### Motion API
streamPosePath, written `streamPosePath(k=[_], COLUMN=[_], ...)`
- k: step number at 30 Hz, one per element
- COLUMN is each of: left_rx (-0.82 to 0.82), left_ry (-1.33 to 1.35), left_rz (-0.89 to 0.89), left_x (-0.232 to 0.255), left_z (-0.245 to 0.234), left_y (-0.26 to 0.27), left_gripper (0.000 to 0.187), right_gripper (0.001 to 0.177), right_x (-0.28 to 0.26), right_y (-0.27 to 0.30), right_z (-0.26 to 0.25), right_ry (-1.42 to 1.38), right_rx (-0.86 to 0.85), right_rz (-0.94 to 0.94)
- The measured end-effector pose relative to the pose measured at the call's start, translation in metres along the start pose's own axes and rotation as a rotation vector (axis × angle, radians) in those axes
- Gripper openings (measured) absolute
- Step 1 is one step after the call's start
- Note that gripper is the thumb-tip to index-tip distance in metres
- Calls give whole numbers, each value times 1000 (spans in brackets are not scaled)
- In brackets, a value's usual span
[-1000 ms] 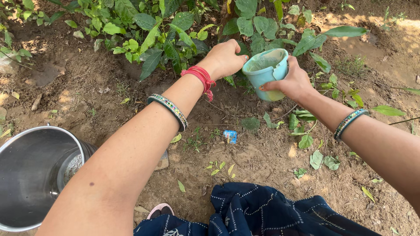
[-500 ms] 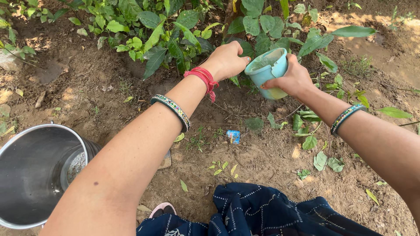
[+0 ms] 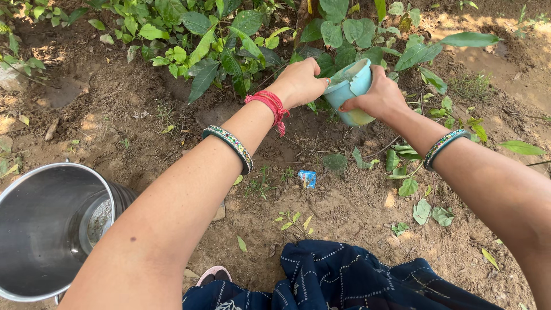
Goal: The person waters plants by hand using a small cup to pour water from a metal bucket onto the base of several small plants in a garden area.
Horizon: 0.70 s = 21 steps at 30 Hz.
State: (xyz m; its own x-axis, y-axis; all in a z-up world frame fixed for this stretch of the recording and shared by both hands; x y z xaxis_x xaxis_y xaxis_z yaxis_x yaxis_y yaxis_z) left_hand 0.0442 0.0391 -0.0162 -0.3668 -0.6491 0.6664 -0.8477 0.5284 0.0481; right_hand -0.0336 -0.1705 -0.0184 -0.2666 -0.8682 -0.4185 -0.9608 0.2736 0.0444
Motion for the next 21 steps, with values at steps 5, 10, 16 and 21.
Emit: streamPosePath(k=[5, 10, 16, 21], left_rx=[-6, -9, -11, -19], left_ry=[12, 2, 10, 32], left_rz=[-6, -20, -29, -27], left_x=[-3, -6, -10, -6], left_z=[2, 4, 6, 2], left_y=[-1, -3, -6, -2], left_gripper=[52, 52, 53, 56], right_gripper=[117, 116, 117, 108], right_x=[-3, -5, -5, 0], right_y=[-8, -11, -11, -3], right_z=[3, 6, 3, -4], right_ry=[43, 50, 61, -165], right_rx=[-4, -3, -4, 0], right_rz=[-12, -19, -14, 17])
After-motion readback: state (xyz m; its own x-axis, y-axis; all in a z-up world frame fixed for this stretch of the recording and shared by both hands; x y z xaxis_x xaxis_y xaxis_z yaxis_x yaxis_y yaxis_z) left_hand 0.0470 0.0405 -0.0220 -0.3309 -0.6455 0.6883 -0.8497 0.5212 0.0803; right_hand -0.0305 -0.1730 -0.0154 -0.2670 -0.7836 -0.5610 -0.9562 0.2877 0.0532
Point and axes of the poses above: each hand's wrist, its own y-axis away from the middle knuckle, its own z-axis out of the palm, x = y × z, the point moved 1 cm from there along -y, towards the middle knuckle, and after that the axes turned 2 degrees about -y, right-handed, at the moved point
